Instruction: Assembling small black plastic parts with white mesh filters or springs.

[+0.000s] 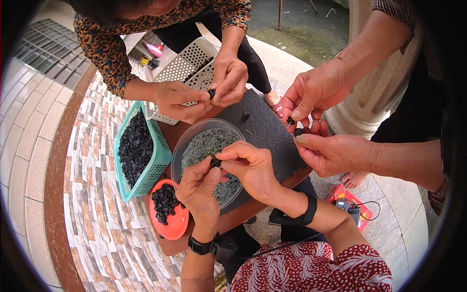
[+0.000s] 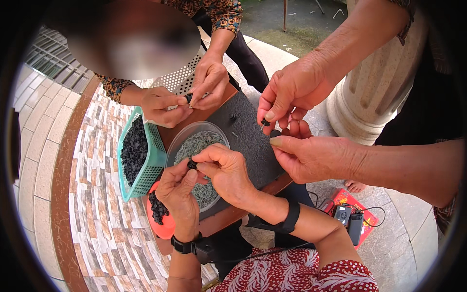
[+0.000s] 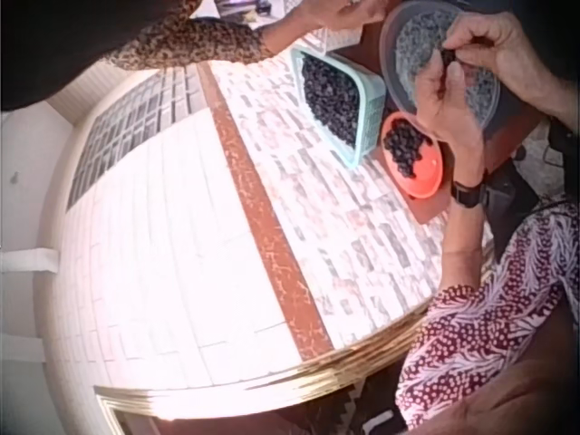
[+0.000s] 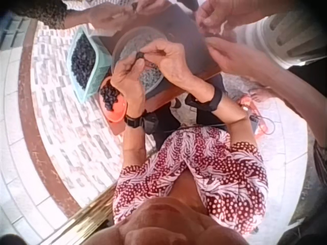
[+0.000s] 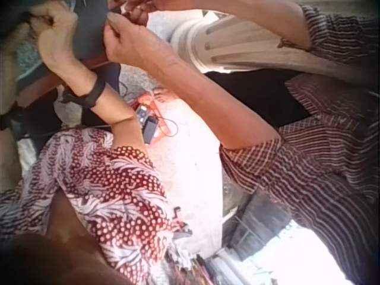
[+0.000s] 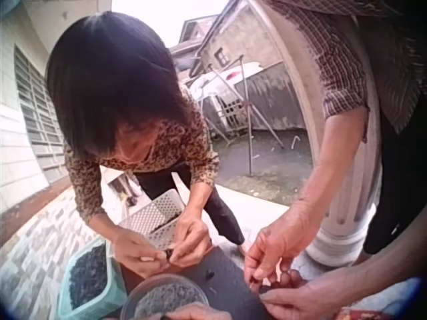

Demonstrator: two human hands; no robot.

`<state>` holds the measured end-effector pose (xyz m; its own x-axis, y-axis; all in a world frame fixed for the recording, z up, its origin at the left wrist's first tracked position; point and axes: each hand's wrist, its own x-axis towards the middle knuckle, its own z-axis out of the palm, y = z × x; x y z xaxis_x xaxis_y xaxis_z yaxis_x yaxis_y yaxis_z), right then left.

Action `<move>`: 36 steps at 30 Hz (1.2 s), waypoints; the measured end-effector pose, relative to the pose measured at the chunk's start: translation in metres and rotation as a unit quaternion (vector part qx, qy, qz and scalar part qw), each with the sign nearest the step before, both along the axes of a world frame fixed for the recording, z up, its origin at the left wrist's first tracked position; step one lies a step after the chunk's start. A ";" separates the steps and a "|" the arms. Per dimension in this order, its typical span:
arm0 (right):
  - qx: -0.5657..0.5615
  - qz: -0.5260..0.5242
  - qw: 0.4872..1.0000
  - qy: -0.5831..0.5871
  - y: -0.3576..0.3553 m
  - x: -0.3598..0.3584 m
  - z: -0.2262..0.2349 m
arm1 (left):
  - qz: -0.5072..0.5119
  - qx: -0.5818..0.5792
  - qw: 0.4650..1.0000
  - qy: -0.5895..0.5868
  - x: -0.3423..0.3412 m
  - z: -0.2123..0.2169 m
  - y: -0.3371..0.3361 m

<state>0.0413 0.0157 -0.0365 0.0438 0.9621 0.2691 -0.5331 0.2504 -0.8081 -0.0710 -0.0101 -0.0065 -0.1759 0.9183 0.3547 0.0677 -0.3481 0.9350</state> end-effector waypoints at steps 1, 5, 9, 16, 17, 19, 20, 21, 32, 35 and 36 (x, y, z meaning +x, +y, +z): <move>0.018 -0.021 0.999 -0.019 0.000 -0.001 -0.002 | 0.000 -0.001 1.000 -0.002 0.001 -0.002 0.000; 0.014 -0.021 0.999 -0.046 -0.006 -0.007 -0.005 | 0.003 -0.026 0.998 -0.056 0.005 0.005 -0.005; 0.057 -0.076 0.992 -0.089 -0.007 -0.011 -0.010 | 0.032 -0.059 0.996 -0.065 0.010 0.005 -0.007; 0.043 -0.012 0.996 -0.081 -0.016 -0.014 -0.006 | 0.026 -0.083 0.995 -0.058 -0.003 0.002 -0.011; 0.041 -0.011 0.996 -0.081 -0.018 -0.014 -0.006 | 0.016 -0.073 0.996 -0.052 -0.005 0.001 -0.012; 0.027 0.022 0.997 -0.064 -0.020 -0.012 -0.004 | 0.007 -0.066 0.997 -0.045 -0.008 0.001 -0.013; 0.024 0.025 0.997 -0.063 -0.020 -0.010 -0.004 | -0.005 -0.066 0.996 -0.059 -0.008 0.002 -0.011; 0.004 0.053 0.998 -0.040 -0.018 -0.007 -0.001 | -0.017 -0.065 0.995 -0.072 -0.009 0.002 -0.010; -0.035 0.051 0.998 0.029 -0.033 0.022 0.013 | -0.187 -0.170 0.917 -0.310 -0.015 0.018 -0.024; -0.038 0.062 0.997 0.025 -0.034 0.022 0.013 | -0.197 -0.157 0.916 -0.311 -0.016 0.019 -0.026; -0.035 0.068 0.997 0.019 -0.035 0.021 0.013 | -0.197 -0.155 0.916 -0.313 -0.017 0.018 -0.026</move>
<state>0.0627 -0.0189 -0.0237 -0.0803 0.9763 0.2010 -0.5890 0.1162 -0.7997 -0.0881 -0.0358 0.0120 0.1107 0.9938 0.0078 -0.5893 0.0593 0.8057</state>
